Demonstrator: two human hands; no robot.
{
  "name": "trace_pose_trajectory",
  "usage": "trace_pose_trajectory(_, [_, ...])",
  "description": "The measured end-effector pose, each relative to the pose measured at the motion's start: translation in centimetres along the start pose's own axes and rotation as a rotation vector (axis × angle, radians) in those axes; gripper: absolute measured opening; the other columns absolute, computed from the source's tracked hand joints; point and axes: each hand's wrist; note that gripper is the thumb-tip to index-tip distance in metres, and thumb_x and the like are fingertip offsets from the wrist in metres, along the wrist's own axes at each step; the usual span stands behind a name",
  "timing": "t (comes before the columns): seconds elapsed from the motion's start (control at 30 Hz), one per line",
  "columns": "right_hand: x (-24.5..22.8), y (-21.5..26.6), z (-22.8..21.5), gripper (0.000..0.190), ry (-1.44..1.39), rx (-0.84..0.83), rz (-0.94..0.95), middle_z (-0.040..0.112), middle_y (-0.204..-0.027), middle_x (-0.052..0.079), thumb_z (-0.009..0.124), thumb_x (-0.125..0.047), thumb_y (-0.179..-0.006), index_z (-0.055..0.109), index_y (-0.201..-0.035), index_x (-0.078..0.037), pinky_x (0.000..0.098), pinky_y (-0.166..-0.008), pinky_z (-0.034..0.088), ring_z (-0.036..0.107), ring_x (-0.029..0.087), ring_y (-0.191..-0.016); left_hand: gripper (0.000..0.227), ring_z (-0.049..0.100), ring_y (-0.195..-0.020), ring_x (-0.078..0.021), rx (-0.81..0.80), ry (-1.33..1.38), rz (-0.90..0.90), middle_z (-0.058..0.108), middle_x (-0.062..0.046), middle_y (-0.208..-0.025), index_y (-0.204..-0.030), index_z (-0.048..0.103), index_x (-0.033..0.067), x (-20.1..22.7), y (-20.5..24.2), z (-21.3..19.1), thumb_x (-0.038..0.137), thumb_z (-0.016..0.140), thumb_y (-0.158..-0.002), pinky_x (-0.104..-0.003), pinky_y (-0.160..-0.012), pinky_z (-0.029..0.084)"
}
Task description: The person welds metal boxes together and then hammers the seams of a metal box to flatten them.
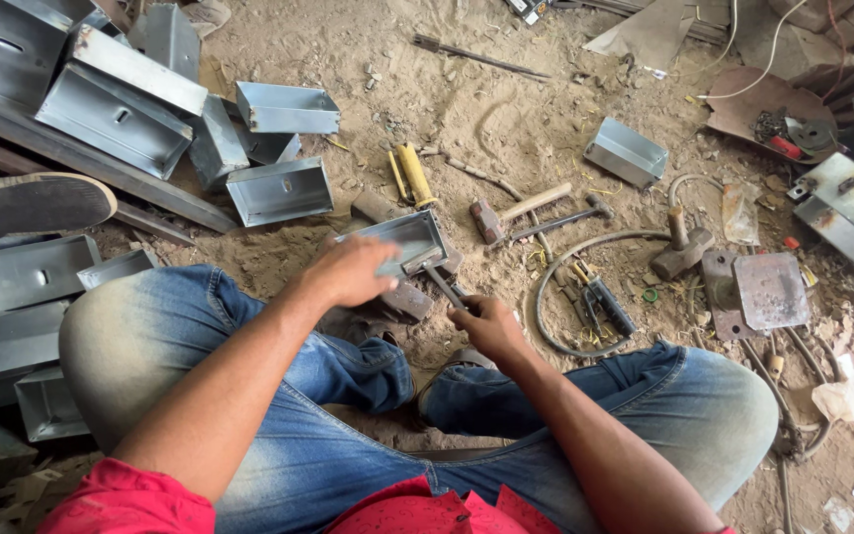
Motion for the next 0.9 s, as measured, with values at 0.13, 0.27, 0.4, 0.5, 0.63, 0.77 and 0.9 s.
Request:
trace_pose_trajectory(0.13, [0.0,-0.6,-0.5,0.047,0.049,0.067,-0.021,0.074,-0.083,0.010,0.070,-0.034,-0.091,0.073,-0.124,-0.001,0.0295,-0.056,0.047,0.060,0.013,-0.062,0.071,0.048,-0.137,-0.0363,0.527,0.351,-0.035,0.053,-0.018,-0.146,-0.148,0.050,0.0137,-0.2,-1.2,-3.1,0.034,0.079,-0.086,-0.055,-0.116,0.034])
trace_pose_trajectory(0.27, [1.0,-1.2,-1.5,0.047,-0.008,0.056,0.029,0.075,-0.091,0.013,0.069,-0.033,-0.092,0.072,-0.128,-0.002,0.0332,-0.054,0.044,0.054,0.016,-0.061,0.074,0.040,-0.143,-0.0334,0.485,0.276,-0.163,0.049,-0.015,-0.149,-0.148,0.047,0.0103,-0.4,-3.1,-3.6,0.020,0.075,-0.080,-0.055,-0.122,0.023])
trace_pose_trajectory(0.4, [1.0,-1.1,-1.4,0.061,-0.090,0.131,0.037,0.078,-0.098,0.014,0.070,-0.031,-0.089,0.056,-0.143,-0.007,0.0350,-0.057,0.050,0.061,0.018,-0.065,0.064,0.022,-0.157,-0.0337,0.216,0.202,-0.403,0.040,-0.015,-0.161,-0.142,0.056,0.0149,-1.1,-4.9,-2.1,0.007,0.067,-0.080,-0.062,-0.127,0.002])
trace_pose_trajectory(0.5, [0.7,-0.7,-2.0,0.065,0.110,0.240,-0.013,0.077,-0.096,0.018,0.073,-0.037,-0.090,0.056,-0.146,-0.009,0.0322,-0.065,0.053,0.068,0.016,-0.074,0.071,0.012,-0.158,-0.0355,0.222,0.228,-0.467,0.033,-0.016,-0.164,-0.147,0.050,0.0175,-3.2,-5.5,-0.6,0.009,0.067,-0.079,-0.066,-0.124,-0.007])
trace_pose_trajectory(0.63, [-0.3,-0.7,-1.6,0.063,0.075,0.197,0.033,0.077,-0.098,0.014,0.070,-0.037,-0.089,0.056,-0.145,-0.011,0.0340,-0.067,0.056,0.070,0.017,-0.076,0.094,0.009,-0.155,-0.0360,0.189,0.143,-0.459,0.026,-0.016,-0.163,-0.155,0.034,0.0145,-4.2,-6.1,1.1,0.031,0.080,-0.075,-0.066,-0.120,-0.008])
trace_pose_trajectory(0.77, [-0.2,-1.3,-1.1,0.060,-0.028,0.138,-0.013,0.077,-0.098,0.012,0.069,-0.037,-0.089,0.059,-0.142,-0.011,0.0323,-0.063,0.056,0.069,0.016,-0.073,0.085,0.011,-0.153,-0.0387,0.180,0.051,-0.419,0.030,-0.020,-0.161,-0.151,0.042,0.0141,-4.9,-7.3,3.2,0.023,0.079,-0.075,-0.067,-0.118,-0.007])
trace_pose_trajectory(0.9, [0.0,-2.2,-3.0,0.053,-0.131,0.237,-0.012,0.081,-0.095,0.011,0.071,-0.035,-0.090,0.068,-0.134,-0.005,0.0306,-0.058,0.052,0.064,0.016,-0.064,0.050,0.035,-0.144,-0.0373,0.412,0.180,-0.527,0.054,-0.018,-0.143,-0.130,0.065,0.0160,-7.5,-6.7,1.6,0.022,0.075,-0.082,-0.061,-0.122,0.015])
Point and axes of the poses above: each hand's wrist, its own y-axis away from the middle knuckle, its own z-axis out of the palm, x = y × z
